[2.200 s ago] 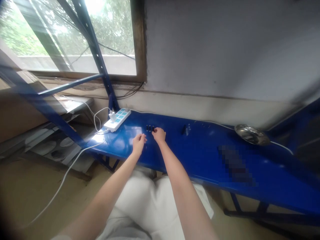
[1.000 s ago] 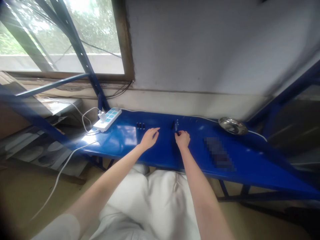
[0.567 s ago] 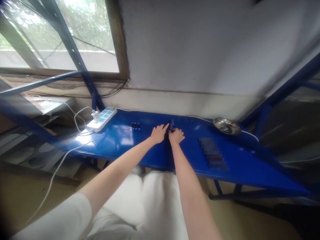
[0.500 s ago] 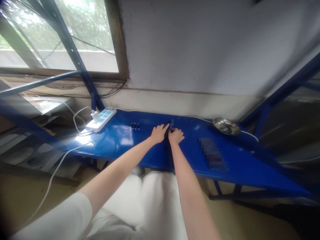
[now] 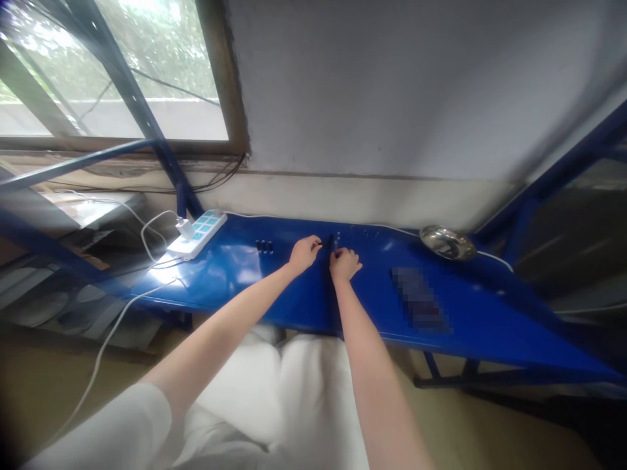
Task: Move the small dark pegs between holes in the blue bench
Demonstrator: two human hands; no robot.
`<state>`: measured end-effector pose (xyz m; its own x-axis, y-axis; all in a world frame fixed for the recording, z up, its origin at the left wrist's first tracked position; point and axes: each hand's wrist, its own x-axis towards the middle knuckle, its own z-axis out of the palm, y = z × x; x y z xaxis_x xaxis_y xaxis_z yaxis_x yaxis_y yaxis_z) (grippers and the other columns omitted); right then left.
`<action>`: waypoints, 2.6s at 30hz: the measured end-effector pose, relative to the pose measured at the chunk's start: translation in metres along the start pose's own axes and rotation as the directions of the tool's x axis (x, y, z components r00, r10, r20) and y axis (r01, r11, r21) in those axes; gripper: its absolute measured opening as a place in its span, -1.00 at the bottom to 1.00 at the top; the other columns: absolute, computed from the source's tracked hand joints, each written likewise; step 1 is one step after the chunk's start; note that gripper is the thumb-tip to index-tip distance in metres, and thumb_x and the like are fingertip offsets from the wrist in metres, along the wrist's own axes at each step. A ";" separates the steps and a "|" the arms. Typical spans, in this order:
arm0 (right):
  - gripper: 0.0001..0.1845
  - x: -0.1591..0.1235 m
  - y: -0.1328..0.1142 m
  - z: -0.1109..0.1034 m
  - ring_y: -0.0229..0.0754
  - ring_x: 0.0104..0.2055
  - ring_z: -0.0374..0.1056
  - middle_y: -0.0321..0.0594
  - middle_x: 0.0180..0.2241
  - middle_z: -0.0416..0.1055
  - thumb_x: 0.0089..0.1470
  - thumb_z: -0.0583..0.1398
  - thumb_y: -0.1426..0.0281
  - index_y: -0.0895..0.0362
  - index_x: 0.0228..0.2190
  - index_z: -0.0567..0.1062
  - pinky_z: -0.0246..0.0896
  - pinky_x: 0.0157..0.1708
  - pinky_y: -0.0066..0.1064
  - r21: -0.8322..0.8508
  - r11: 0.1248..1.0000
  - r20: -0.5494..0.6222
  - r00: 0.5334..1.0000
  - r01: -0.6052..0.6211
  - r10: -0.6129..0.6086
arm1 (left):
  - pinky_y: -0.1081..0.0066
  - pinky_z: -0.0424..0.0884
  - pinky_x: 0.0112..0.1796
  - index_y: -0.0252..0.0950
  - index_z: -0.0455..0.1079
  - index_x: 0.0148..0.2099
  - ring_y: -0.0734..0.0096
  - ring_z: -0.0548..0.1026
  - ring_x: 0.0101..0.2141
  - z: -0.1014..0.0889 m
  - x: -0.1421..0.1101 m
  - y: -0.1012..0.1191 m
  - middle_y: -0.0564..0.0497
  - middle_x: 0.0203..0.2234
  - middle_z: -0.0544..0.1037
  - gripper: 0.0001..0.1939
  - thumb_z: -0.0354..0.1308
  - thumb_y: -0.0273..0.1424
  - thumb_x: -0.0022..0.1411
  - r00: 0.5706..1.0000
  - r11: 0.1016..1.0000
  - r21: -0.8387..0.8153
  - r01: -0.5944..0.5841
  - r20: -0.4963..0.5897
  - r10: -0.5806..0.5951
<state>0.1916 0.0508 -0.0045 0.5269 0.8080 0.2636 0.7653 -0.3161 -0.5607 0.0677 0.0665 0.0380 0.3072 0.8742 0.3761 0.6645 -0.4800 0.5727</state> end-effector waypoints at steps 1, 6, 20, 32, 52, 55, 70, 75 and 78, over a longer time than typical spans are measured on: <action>-0.78 -0.001 0.000 0.000 -0.07 -0.21 0.17 -0.11 -0.29 0.39 0.00 0.06 0.32 0.15 -0.40 0.47 -0.10 -0.24 -0.27 -0.001 0.999 -0.010 0.999 0.032 -0.032 | 0.42 0.34 -0.24 -0.28 0.39 -0.18 0.39 0.46 -0.30 -0.002 0.000 -0.001 -0.03 -0.32 0.53 -0.83 0.02 -0.45 0.19 1.000 0.999 -0.051 0.013 -0.017 -0.014; -0.77 -0.007 -0.002 -0.001 -0.09 -0.24 0.16 -0.12 -0.34 0.38 0.04 0.03 0.34 0.17 -0.42 0.44 -0.14 -0.27 -0.31 -0.034 0.973 -0.054 0.972 0.228 -0.230 | 0.43 0.36 -0.25 -0.29 0.41 -0.23 0.43 0.46 -0.34 -0.014 -0.002 -0.001 -0.02 -0.36 0.53 -0.87 0.07 -0.46 0.15 0.996 0.981 -0.191 0.033 -0.070 -0.047; -0.82 -0.021 -0.021 -0.014 -0.14 -0.30 0.17 -0.15 -0.41 0.38 0.04 0.05 0.38 0.16 -0.46 0.42 -0.13 -0.31 -0.36 -0.049 0.888 -0.078 0.885 0.457 -0.459 | 0.45 0.37 -0.26 -0.31 0.42 -0.23 0.45 0.48 -0.36 -0.070 -0.014 0.006 -0.02 -0.38 0.55 -0.85 0.10 -0.45 0.13 0.998 0.993 -0.103 -0.057 0.003 0.057; -0.85 -0.041 -0.052 -0.033 -0.15 -0.32 0.18 -0.17 -0.44 0.37 0.03 0.07 0.43 0.16 -0.46 0.43 -0.15 -0.33 -0.35 -0.041 0.768 -0.070 0.765 0.639 -0.640 | 0.39 0.33 -0.17 -0.32 0.42 -0.22 0.36 0.51 -0.27 -0.108 -0.028 0.011 -0.02 -0.35 0.58 -0.83 0.07 -0.44 0.14 0.969 0.968 0.178 -0.176 0.203 0.139; -0.84 -0.048 -0.079 0.006 -0.21 -0.34 0.33 -0.18 -0.35 0.45 -0.03 0.16 0.33 0.15 -0.39 0.45 0.15 -0.34 -0.41 0.253 0.941 0.330 0.894 0.225 -0.303 | 0.54 0.31 -0.54 -0.34 0.34 -0.37 0.61 0.35 -0.68 -0.062 -0.092 -0.054 0.06 -0.62 0.45 -0.69 -0.05 -0.21 0.20 0.843 0.769 -0.574 0.281 -0.236 -0.484; -0.84 -0.047 -0.085 0.018 -0.21 -0.34 0.34 -0.19 -0.36 0.45 -0.03 0.16 0.32 0.15 -0.40 0.46 0.17 -0.33 -0.41 0.248 0.945 0.342 0.893 0.215 -0.293 | 0.56 0.29 -0.57 -0.35 0.33 -0.39 0.61 0.35 -0.69 -0.061 -0.097 -0.058 0.07 -0.64 0.43 -0.70 -0.04 -0.21 0.18 0.812 0.724 -0.625 0.291 -0.239 -0.532; -0.84 -0.048 -0.112 0.040 -0.17 -0.22 0.36 -0.19 -0.30 0.47 -0.02 0.12 0.36 0.13 -0.37 0.47 0.13 -0.22 -0.35 0.165 0.941 0.373 0.865 0.296 -0.337 | 0.58 0.27 -0.59 -0.33 0.32 -0.41 0.61 0.33 -0.68 -0.063 -0.103 -0.057 0.09 -0.66 0.40 -0.72 -0.05 -0.24 0.18 0.796 0.709 -0.623 0.330 -0.221 -0.564; -0.85 -0.046 -0.112 0.040 -0.16 -0.22 0.36 -0.20 -0.31 0.48 -0.02 0.14 0.34 0.12 -0.39 0.47 0.12 -0.22 -0.36 0.152 0.941 0.396 0.853 0.304 -0.340 | 0.57 0.26 -0.59 -0.33 0.33 -0.42 0.61 0.32 -0.70 -0.063 -0.103 -0.055 0.10 -0.68 0.38 -0.71 -0.04 -0.22 0.17 0.805 0.729 -0.601 0.327 -0.227 -0.548; -0.85 -0.045 -0.113 0.037 -0.16 -0.22 0.36 -0.20 -0.31 0.48 -0.02 0.14 0.34 0.12 -0.39 0.47 0.13 -0.24 -0.37 0.145 0.940 0.414 0.843 0.310 -0.342 | 0.57 0.27 -0.59 -0.33 0.33 -0.43 0.61 0.31 -0.70 -0.063 -0.103 -0.055 0.10 -0.68 0.39 -0.71 -0.04 -0.23 0.17 0.809 0.732 -0.600 0.323 -0.227 -0.543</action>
<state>0.0678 0.0685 0.0174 0.0293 0.9956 0.0895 0.8287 0.0258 -0.5592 -0.0434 -0.0020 0.0140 -0.2668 0.9506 0.1588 0.1768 -0.1137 0.9777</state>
